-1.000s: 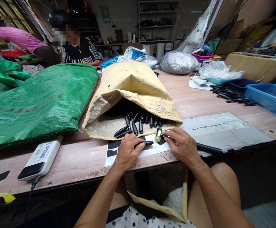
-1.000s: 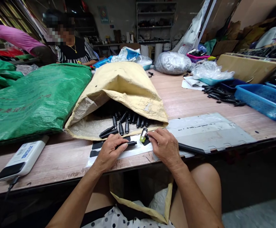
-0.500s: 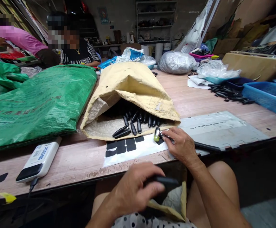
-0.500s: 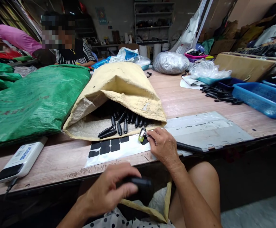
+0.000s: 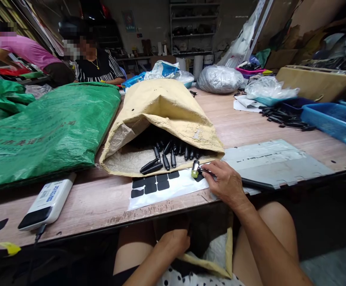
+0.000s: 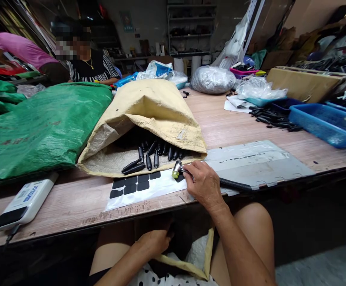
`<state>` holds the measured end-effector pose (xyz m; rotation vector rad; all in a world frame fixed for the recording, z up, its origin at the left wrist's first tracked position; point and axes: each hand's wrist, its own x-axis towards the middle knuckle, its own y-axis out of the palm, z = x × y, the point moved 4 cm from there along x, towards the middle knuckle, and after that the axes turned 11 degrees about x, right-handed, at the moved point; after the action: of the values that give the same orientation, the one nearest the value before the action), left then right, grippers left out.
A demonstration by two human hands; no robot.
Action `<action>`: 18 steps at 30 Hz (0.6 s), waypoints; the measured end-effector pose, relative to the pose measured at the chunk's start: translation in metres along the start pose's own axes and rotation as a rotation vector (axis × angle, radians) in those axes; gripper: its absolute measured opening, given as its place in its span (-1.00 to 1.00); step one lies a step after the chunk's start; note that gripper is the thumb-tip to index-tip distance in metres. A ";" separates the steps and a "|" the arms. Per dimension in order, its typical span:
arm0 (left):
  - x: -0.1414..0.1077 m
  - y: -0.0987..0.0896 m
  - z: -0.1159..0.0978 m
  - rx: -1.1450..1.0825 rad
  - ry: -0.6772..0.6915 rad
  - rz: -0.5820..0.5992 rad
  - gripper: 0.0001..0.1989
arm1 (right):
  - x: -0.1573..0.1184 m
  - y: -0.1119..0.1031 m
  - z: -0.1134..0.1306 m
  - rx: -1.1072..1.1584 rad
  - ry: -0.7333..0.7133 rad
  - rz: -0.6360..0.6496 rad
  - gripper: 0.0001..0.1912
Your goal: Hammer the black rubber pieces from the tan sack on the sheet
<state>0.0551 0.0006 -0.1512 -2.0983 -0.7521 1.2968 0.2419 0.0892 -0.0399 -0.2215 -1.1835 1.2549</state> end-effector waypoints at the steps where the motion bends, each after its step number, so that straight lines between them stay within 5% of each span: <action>1: -0.009 -0.006 -0.006 0.010 0.044 -0.007 -0.52 | 0.000 0.000 0.000 0.002 -0.003 -0.001 -0.81; 5: -0.052 -0.059 -0.032 -0.085 0.366 -0.077 -0.72 | -0.001 0.000 0.001 0.003 -0.021 -0.001 -0.80; 8: -0.067 -0.118 -0.025 -0.243 0.438 -0.222 -0.76 | -0.001 0.000 0.001 -0.004 -0.020 -0.007 -0.81; 13: -0.050 -0.201 0.046 -0.083 -0.003 -0.955 -0.73 | -0.001 0.000 0.001 0.007 -0.026 -0.011 -0.81; 15: -0.037 -0.212 0.069 0.022 -0.139 -1.001 -0.70 | 0.000 0.000 0.001 0.010 -0.026 -0.012 -0.81; 18: -0.022 -0.213 0.086 0.066 -0.175 -0.890 -0.74 | 0.000 -0.001 0.002 0.014 -0.023 -0.014 -0.81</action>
<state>-0.0676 0.1457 -0.0203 -1.3110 -1.4673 0.9600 0.2410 0.0884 -0.0387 -0.1884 -1.1936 1.2566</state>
